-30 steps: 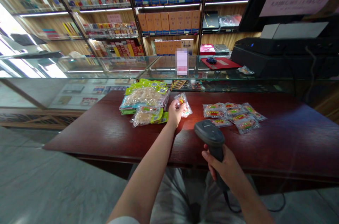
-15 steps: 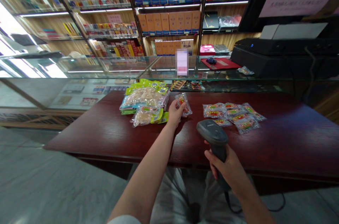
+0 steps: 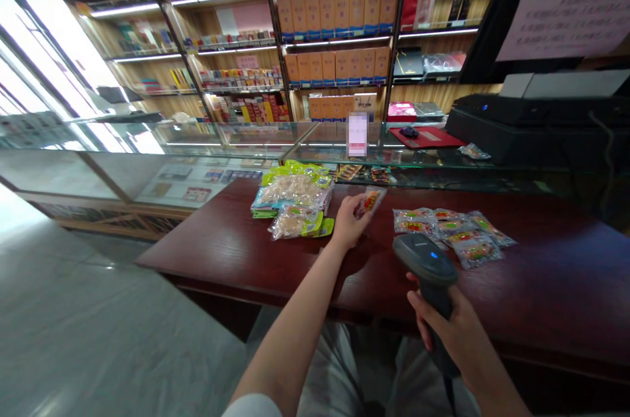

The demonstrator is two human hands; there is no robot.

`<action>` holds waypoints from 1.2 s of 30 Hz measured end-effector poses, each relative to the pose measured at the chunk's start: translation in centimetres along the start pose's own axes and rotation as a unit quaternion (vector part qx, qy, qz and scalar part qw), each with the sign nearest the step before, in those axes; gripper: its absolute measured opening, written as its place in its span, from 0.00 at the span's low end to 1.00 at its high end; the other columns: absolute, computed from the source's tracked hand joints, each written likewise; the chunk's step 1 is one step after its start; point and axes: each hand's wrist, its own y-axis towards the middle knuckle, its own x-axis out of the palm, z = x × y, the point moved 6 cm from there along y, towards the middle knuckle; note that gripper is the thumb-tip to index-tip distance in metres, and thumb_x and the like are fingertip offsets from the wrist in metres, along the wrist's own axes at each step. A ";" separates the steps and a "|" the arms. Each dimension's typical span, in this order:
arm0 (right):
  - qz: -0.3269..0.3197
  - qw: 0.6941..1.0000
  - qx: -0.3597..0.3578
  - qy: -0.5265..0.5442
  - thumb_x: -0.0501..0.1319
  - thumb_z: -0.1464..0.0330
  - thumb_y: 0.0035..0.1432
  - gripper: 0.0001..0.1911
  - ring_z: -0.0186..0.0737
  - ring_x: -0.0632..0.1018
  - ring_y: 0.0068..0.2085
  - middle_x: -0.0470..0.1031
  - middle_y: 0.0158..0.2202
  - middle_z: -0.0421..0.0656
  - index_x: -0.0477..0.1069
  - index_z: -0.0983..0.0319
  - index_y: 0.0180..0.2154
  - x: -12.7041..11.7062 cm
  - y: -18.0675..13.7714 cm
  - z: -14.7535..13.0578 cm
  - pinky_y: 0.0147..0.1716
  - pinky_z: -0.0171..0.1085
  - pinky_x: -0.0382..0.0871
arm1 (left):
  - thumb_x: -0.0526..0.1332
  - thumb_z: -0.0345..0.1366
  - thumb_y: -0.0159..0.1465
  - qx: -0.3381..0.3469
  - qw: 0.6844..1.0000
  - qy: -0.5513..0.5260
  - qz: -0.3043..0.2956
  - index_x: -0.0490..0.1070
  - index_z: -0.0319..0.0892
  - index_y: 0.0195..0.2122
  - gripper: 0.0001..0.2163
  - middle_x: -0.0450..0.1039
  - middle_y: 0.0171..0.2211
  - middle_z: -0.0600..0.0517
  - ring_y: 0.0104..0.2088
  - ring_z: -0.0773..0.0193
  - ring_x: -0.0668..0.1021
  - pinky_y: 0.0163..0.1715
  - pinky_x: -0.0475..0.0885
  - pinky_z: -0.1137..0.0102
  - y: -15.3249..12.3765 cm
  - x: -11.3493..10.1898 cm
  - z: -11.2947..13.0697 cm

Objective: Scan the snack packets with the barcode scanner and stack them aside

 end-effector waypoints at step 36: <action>-0.011 1.000 0.002 -0.019 0.66 0.53 0.51 0.24 0.30 0.62 0.10 0.63 0.09 0.30 0.67 0.64 0.42 1.8 0.7 0.3 0.10 0.29 0.55 | 0.60 0.37 0.62 0.016 0.891 0.453 0.028 0.73 0.45 0.51 0.16 0.66 0.50 0.45 0.52 0.52 0.68 0.54 0.63 0.55 0.5 -17.9 0.2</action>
